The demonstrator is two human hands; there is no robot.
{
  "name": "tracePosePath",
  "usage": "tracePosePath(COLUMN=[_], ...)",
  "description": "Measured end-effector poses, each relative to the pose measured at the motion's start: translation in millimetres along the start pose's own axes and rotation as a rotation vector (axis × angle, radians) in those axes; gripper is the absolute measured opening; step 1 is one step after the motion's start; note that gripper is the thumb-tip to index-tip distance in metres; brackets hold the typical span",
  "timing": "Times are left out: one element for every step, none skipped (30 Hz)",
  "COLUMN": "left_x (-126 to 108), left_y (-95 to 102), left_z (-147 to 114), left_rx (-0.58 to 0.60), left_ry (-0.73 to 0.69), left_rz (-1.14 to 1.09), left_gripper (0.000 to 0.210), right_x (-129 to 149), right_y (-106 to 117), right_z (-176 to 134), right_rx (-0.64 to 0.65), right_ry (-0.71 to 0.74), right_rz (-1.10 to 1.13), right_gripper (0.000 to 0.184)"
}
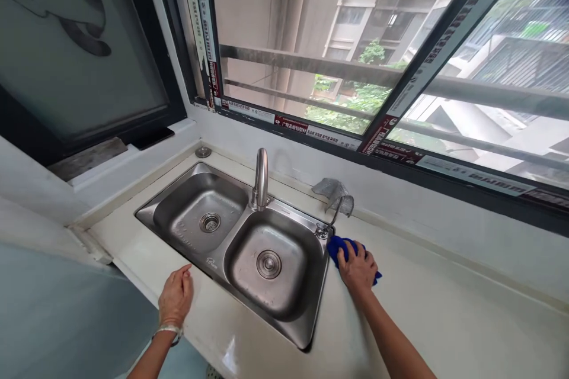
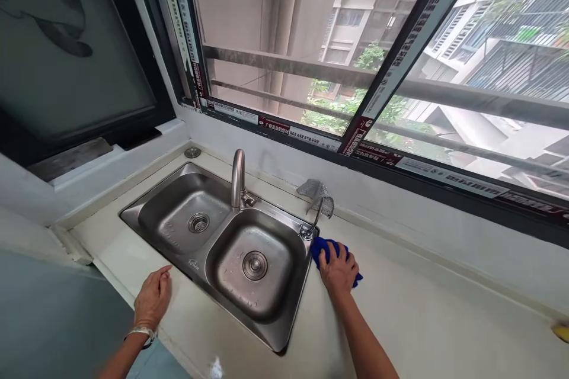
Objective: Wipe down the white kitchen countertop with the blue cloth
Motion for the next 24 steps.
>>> tracePosePath(left_x=[0.7, 1.2, 1.4, 1.3, 1.0, 0.5, 0.0, -0.4, -0.7, -0.9, -0.8, -0.7, -0.5, -0.4, -0.3, -0.2, -0.1, 0.0, 0.0, -0.1, -0.4, -0.7, -0.9, -1.1], left_y=[-0.5, -0.9, -1.0, -1.1, -0.9, -0.6, -0.3, 0.0, 0.1, 0.3, 0.3, 0.3, 0.3, 0.3, 0.2, 0.1, 0.2, 0.4, 0.8, 1.3, 1.9, 2.5, 3.0, 3.5], left_z=[0.8, 1.6, 2.4, 3.0, 3.3, 3.5, 3.5, 3.4, 3.2, 3.0, 2.8, 2.7, 2.7, 2.6, 2.5, 2.4, 2.2, 1.9, 1.6, 1.3, 1.0, 0.7, 0.5, 0.3], left_rx=[0.007, 0.013, 0.017, 0.020, 0.021, 0.019, 0.018, 0.015, 0.011, 0.006, 0.000, -0.005, -0.010, -0.011, -0.008, -0.002, 0.005, 0.009, 0.009, 0.005, -0.004, -0.015, -0.027, -0.039], left_ry=[0.009, 0.017, 0.022, 0.026, 0.029, 0.032, 0.035, 0.040, 0.045, 0.047, 0.049, 0.050, 0.049, 0.048, 0.046, 0.047, 0.049, 0.050, 0.047, 0.038, 0.023, 0.007, -0.009, -0.020], left_rz=[0.009, 0.017, 0.024, 0.029, 0.032, 0.033, 0.032, 0.031, 0.029, 0.025, 0.022, 0.020, 0.019, 0.020, 0.022, 0.025, 0.028, 0.031, 0.033, 0.035, 0.036, 0.037, 0.038, 0.040], left_gripper=[0.045, 0.045, 0.045, 0.045, 0.044, 0.044, 0.043, 0.043, 0.043, 0.042, 0.042, 0.042, 0.042, 0.042, 0.043, 0.043, 0.043, 0.043, 0.042, 0.041, 0.040, 0.038, 0.037, 0.036], right_x=[0.7, 1.7, 2.7, 3.8, 4.7, 5.7, 6.8, 7.9, 9.0, 10.4, 11.9, 13.7, 15.2, 16.2, 16.5, 15.9, 14.8, 13.8, 13.2, 13.4, 14.2, 15.5, 17.2, 19.1], right_y=[-2.2, -4.5, -7.1, -9.9, -12.7, -15.7, -18.5, -21.2, -23.6, -25.6, -27.4, -29.0, -30.6, -32.1, -33.3, -34.1, -34.4, -34.3, -33.7, -32.9, -31.8, -30.5, -28.9, -27.0], right_z=[7.7, 15.2, 22.7, 30.3, 37.9, 45.4, 52.5, 59.0, 64.5, 68.8, 71.9, 73.7, 74.1, 73.2, 71.4, 69.0, 66.4, 63.7, 61.0, 58.3, 55.8, 53.4, 51.1, 48.7], right_rx=[-0.016, -0.026, -0.031, -0.033, -0.034, -0.036, -0.039, -0.043, -0.048, -0.053, -0.055, -0.051, -0.037, -0.017, 0.007, 0.031, 0.055, 0.075, 0.093, 0.112, 0.130, 0.145, 0.155, 0.162], right_ry=[-0.018, -0.032, -0.046, -0.059, -0.076, -0.093, -0.106, -0.116, -0.119, -0.105, -0.071, -0.015, 0.056, 0.130, 0.198, 0.253, 0.293, 0.327, 0.358, 0.390, 0.420, 0.443, 0.457, 0.464], right_rz=[-0.004, -0.009, -0.014, -0.020, -0.023, -0.025, -0.025, -0.025, -0.024, -0.022, -0.021, -0.022, -0.026, -0.032, -0.040, -0.048, -0.055, -0.060, -0.065, -0.069, -0.073, -0.077, -0.081, -0.086], right_gripper=[0.047, 0.046, 0.046, 0.046, 0.047, 0.048, 0.049, 0.050, 0.051, 0.051, 0.052, 0.052, 0.052, 0.051, 0.051, 0.050, 0.049, 0.048, 0.046, 0.045, 0.044, 0.043, 0.043, 0.044])
Point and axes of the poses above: each hand's wrist, its own z-axis towards the middle knuckle, its own y-axis out of the back of the hand, x = y × z, the point moved 4 cm from there along z, towards the middle knuckle, and after that the axes turned 1 degree about x, right-handed, at the moved point
